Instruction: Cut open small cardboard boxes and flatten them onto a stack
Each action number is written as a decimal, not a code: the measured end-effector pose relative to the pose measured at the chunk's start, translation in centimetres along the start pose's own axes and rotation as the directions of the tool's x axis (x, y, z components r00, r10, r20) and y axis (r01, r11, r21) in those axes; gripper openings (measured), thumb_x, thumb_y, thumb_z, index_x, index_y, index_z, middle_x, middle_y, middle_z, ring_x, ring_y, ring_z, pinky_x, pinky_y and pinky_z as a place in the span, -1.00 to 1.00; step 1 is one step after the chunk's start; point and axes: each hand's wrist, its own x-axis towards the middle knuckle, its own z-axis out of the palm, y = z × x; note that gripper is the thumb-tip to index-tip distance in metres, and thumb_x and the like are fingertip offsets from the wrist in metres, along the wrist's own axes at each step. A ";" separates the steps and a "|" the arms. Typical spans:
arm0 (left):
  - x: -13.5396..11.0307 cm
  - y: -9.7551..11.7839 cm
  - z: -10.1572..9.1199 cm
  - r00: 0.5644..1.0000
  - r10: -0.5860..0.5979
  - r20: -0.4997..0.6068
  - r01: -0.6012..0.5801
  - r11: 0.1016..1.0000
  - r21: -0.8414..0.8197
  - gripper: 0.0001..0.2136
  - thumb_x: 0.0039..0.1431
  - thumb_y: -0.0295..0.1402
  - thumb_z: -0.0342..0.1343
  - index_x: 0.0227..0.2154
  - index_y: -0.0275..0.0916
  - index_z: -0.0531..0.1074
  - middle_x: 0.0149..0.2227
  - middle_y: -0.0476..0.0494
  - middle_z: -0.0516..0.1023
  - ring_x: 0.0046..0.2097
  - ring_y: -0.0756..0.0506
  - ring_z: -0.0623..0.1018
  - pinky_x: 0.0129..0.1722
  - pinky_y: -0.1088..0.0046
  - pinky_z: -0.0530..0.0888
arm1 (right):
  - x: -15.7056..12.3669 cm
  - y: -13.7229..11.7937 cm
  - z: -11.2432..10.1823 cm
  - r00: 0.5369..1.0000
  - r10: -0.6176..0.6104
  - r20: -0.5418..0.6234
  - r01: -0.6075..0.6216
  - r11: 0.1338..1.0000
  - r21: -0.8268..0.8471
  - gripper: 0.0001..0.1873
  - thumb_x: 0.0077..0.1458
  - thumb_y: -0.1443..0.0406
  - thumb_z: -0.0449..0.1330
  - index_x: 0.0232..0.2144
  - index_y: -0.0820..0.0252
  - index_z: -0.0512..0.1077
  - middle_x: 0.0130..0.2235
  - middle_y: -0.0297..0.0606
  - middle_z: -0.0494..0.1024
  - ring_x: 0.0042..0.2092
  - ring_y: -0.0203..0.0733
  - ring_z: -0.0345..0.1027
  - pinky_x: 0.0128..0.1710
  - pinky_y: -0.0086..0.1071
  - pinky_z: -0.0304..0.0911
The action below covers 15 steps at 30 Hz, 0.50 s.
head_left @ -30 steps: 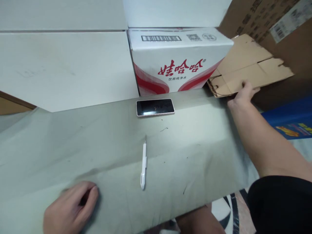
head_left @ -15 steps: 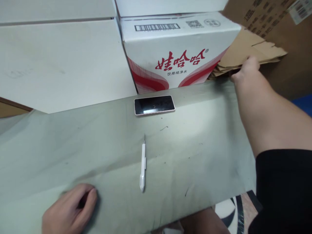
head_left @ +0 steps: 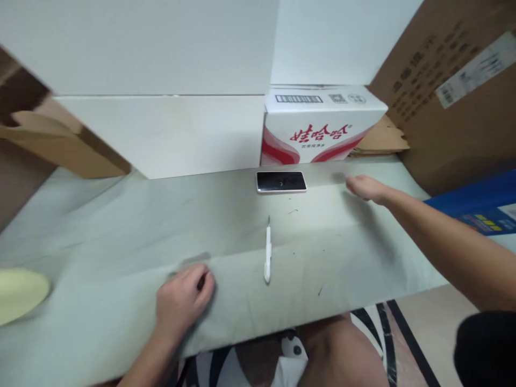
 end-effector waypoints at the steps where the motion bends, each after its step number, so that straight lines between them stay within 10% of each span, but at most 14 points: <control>1: 0.3 0.6 -0.4 0.995 -0.083 0.058 0.084 0.996 -0.017 -0.68 0.29 -0.26 -0.06 -0.56 -0.20 0.40 -0.50 -0.09 0.52 -0.42 -0.09 0.47 -0.39 0.41 0.19 | -1.9 -2.0 0.5 0.997 0.006 0.075 -0.004 1.000 -0.022 -0.41 0.33 -0.05 -0.04 -0.65 0.11 0.24 -0.64 -0.26 0.31 -0.58 -0.26 0.17 -0.50 -0.27 0.15; 4: 1.4 1.9 -2.0 0.920 -0.275 0.278 0.325 0.934 -0.152 -0.75 0.25 -0.30 0.00 -0.53 -0.20 0.39 -0.47 -0.13 0.49 -0.43 -0.11 0.39 -0.40 0.38 0.04 | -6.7 -9.1 2.1 0.960 -0.073 0.270 0.098 0.992 -0.080 -0.55 0.21 0.02 0.12 -0.60 0.15 0.33 -0.51 -0.23 0.46 -0.45 -0.21 0.31 -0.37 -0.30 0.25; 8: 2.2 0.7 -4.2 0.924 -0.202 0.324 0.317 0.878 -0.359 -0.67 0.23 -0.31 0.06 -0.65 -0.20 0.25 -0.61 -0.01 0.32 -0.50 -0.06 0.30 -0.43 0.39 0.05 | -11.7 -19.1 4.4 0.803 -0.269 0.533 0.424 0.885 -0.192 -0.72 0.21 0.15 0.07 -0.50 0.12 0.28 -0.48 -0.30 0.42 -0.48 -0.23 0.26 -0.41 -0.32 0.19; 15: 2.6 -4.1 -6.2 0.970 -0.222 0.094 0.226 0.701 -0.676 -0.67 0.25 -0.28 0.00 -0.63 -0.18 0.14 -0.59 0.05 0.22 -0.46 -0.01 0.24 -0.38 0.41 0.13 | -12.1 -35.0 11.7 0.534 -0.755 0.382 0.843 0.513 -0.163 -0.86 0.11 0.36 0.10 -0.29 0.14 0.46 -0.14 -0.12 0.57 -0.21 -0.12 0.43 -0.19 -0.28 0.29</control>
